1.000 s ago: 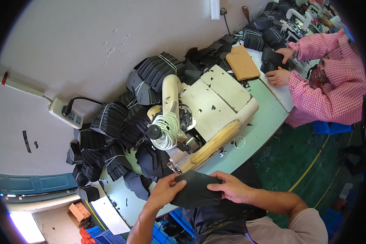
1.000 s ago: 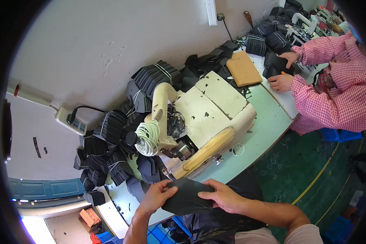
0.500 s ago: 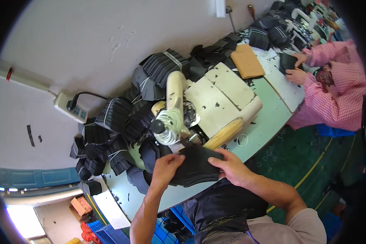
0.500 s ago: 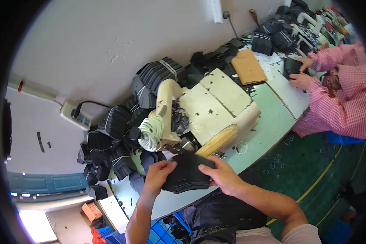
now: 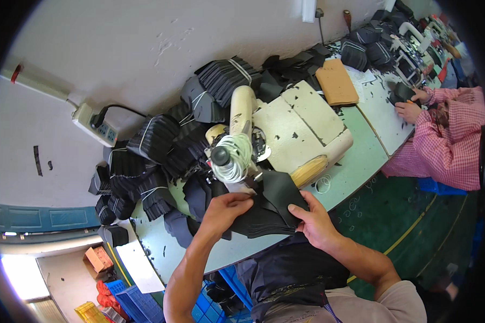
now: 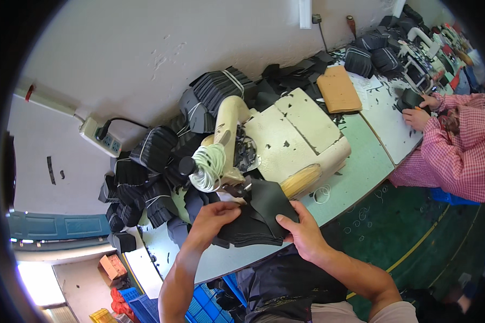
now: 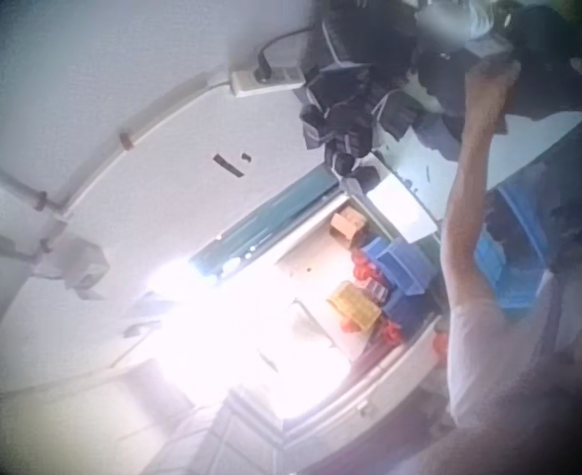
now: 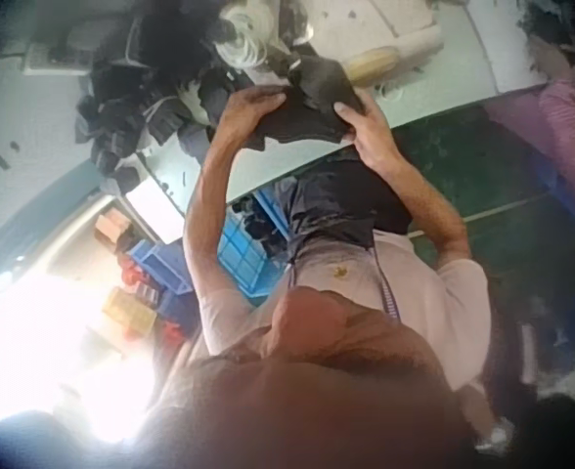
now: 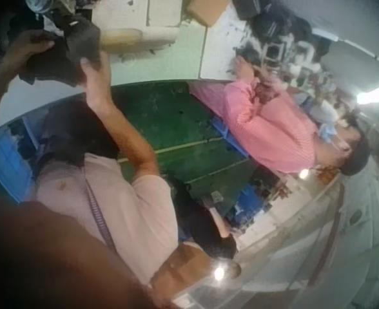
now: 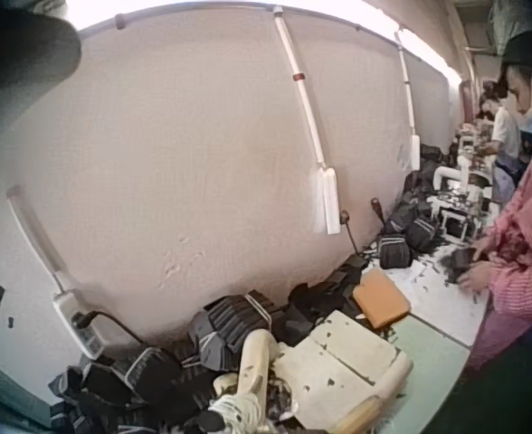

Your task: Operator uses a skiving machine to thin the edges of leather shoe parts and sorts them.

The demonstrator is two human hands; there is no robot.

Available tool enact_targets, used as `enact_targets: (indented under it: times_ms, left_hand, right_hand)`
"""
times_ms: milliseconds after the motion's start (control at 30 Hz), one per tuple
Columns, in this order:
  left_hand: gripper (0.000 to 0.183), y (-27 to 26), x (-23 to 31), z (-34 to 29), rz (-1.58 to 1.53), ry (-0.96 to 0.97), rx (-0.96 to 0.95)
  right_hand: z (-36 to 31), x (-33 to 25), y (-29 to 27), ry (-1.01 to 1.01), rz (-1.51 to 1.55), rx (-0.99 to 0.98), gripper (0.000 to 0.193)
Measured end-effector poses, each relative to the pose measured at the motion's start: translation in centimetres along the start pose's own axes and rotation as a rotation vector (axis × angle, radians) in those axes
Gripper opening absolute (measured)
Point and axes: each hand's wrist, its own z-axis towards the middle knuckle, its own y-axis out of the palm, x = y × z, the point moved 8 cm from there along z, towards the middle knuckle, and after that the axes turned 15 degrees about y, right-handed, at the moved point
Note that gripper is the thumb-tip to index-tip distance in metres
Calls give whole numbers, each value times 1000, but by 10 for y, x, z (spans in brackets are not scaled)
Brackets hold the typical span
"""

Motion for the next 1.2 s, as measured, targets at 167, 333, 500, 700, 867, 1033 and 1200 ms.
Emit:
enact_targets:
  times_ms: [167, 333, 500, 700, 867, 1033, 1200]
  left_hand:
    - [36, -15, -9, -11, -26, -64, 31]
    - [39, -14, 4, -1, 386, -120, -14]
    - [40, -14, -8, -7, -54, -9, 34]
    - [42, -9, -3, 0, 150, -49, 28]
    - [35, -19, -7, -10, 11, -32, 65]
    - [37, -6, 7, 3, 227, 8, -10]
    - [41, -14, 4, 2, 287, 127, 27]
  right_hand:
    - [-2, 7, 9, -40, 5, -18, 37]
    - [-2, -2, 1, -56, 29, 0, 39]
    - [0, 4, 1, -98, 28, -9, 42]
    - [-5, -2, -5, -98, 94, 10, 45]
    - [-2, 6, 0, -96, 65, 4, 44]
    - [-2, 0, -10, -117, 70, 89, 48]
    - [-9, -1, -17, -145, 11, 136, 44]
